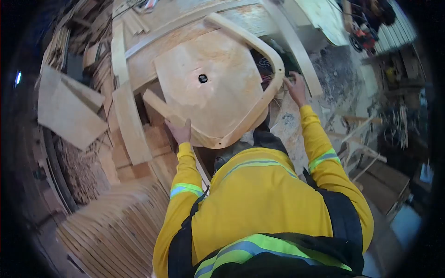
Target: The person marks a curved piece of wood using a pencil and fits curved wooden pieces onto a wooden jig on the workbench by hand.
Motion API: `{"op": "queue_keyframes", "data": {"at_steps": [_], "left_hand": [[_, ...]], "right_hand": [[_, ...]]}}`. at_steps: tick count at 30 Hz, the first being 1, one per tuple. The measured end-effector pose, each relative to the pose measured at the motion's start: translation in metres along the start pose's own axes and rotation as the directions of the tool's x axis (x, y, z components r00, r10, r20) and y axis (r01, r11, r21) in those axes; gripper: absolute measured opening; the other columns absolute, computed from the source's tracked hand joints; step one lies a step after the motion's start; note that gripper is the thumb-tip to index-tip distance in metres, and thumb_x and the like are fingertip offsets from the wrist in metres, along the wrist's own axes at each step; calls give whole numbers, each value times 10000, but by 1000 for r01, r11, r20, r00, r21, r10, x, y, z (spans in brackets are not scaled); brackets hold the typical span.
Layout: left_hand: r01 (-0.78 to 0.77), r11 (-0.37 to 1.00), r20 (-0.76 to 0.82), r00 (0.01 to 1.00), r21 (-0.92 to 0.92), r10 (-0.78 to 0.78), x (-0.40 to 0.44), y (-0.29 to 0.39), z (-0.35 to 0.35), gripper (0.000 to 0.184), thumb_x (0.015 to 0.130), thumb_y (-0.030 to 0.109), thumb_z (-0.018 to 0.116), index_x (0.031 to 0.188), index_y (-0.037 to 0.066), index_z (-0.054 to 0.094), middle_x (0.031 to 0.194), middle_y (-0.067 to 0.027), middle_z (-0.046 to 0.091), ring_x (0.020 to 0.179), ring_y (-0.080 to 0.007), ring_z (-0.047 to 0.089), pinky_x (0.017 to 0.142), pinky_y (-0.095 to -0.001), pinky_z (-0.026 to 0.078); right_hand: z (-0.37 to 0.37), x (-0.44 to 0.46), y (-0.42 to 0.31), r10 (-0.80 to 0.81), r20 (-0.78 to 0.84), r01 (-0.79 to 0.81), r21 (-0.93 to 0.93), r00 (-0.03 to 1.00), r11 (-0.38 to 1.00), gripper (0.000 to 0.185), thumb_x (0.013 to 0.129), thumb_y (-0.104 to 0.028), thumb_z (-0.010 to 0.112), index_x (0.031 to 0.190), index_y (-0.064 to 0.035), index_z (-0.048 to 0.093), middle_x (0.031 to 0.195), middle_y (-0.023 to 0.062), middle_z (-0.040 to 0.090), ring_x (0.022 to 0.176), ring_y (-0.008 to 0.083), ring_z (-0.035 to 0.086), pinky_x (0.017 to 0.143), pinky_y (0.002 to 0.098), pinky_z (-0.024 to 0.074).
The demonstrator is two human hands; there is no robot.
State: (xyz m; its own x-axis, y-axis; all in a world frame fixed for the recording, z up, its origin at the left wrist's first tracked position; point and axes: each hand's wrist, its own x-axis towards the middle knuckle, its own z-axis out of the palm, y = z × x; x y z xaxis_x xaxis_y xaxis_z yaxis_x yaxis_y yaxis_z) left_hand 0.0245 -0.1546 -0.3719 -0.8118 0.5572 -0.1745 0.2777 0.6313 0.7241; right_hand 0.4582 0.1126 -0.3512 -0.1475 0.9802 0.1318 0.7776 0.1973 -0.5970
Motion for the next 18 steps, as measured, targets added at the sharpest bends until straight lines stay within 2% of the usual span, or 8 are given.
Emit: {"op": "queue_keyframes", "data": {"at_steps": [1,3,4,6,8,11,14,18], "left_hand": [[10,1000,20,1000,-22,-10,1,-1,-1,1089,683,210,800,1448,-106,91,1471,-299,254,1374,-385,283,1154,-385,224],[23,1000,28,999,-17,-23,2,-6,7,1093,688,206,793,1445,-118,74,1474,-306,242,1378,-391,272,1158,-385,218],[30,999,18,999,15,-30,2,-9,12,1089,693,203,785,1444,-123,67,1476,-310,236,1382,-393,265,1160,-384,213],[27,998,-4,1000,63,-27,3,-10,20,1075,702,195,770,1442,-131,61,1481,-319,218,1391,-396,246,1166,-385,201],[18,995,-34,999,99,-15,3,-6,22,1057,711,189,753,1442,-134,62,1488,-330,195,1401,-397,223,1172,-389,187],[-38,980,-103,993,196,59,6,-25,30,1028,713,176,736,1444,-131,80,1501,-321,178,1410,-399,201,1177,-401,175],[-69,968,-78,993,242,91,4,-28,17,1005,722,170,730,1450,-114,99,1508,-303,185,1409,-406,199,1177,-415,176],[-209,942,20,977,264,211,4,-24,6,987,740,144,721,1467,-78,92,1507,-293,202,1403,-415,207,1174,-418,182]], "right_hand": [[8,23,-14,1,16,-3,73,1000,997,529,783,-329,744,1171,-17,568,1157,195,567,1096,344,539,939,415,433],[36,68,-10,-184,7,183,-88,983,979,719,755,-477,745,1224,18,516,1156,220,563,1116,372,532,967,428,421],[52,90,-6,-118,80,128,-132,990,983,796,736,-523,743,1251,27,486,1183,238,557,1154,387,515,971,442,415],[62,113,-15,65,282,-79,40,957,996,733,715,-492,763,1149,28,482,1194,282,565,1130,405,554,944,463,441],[74,127,-3,124,351,-112,-55,928,992,629,740,-432,750,1082,21,478,1119,292,600,1043,427,595,902,475,469],[69,123,-2,194,331,-148,-159,924,976,569,759,-390,733,1070,9,475,1054,291,623,1007,440,604,858,484,485],[41,83,3,112,214,-103,-51,970,993,514,767,-339,726,1057,3,474,1021,283,628,978,444,609,822,491,492],[8,13,17,247,56,-247,-7,968,969,484,747,-293,741,1038,2,491,968,265,630,931,449,611,794,498,488]]}}
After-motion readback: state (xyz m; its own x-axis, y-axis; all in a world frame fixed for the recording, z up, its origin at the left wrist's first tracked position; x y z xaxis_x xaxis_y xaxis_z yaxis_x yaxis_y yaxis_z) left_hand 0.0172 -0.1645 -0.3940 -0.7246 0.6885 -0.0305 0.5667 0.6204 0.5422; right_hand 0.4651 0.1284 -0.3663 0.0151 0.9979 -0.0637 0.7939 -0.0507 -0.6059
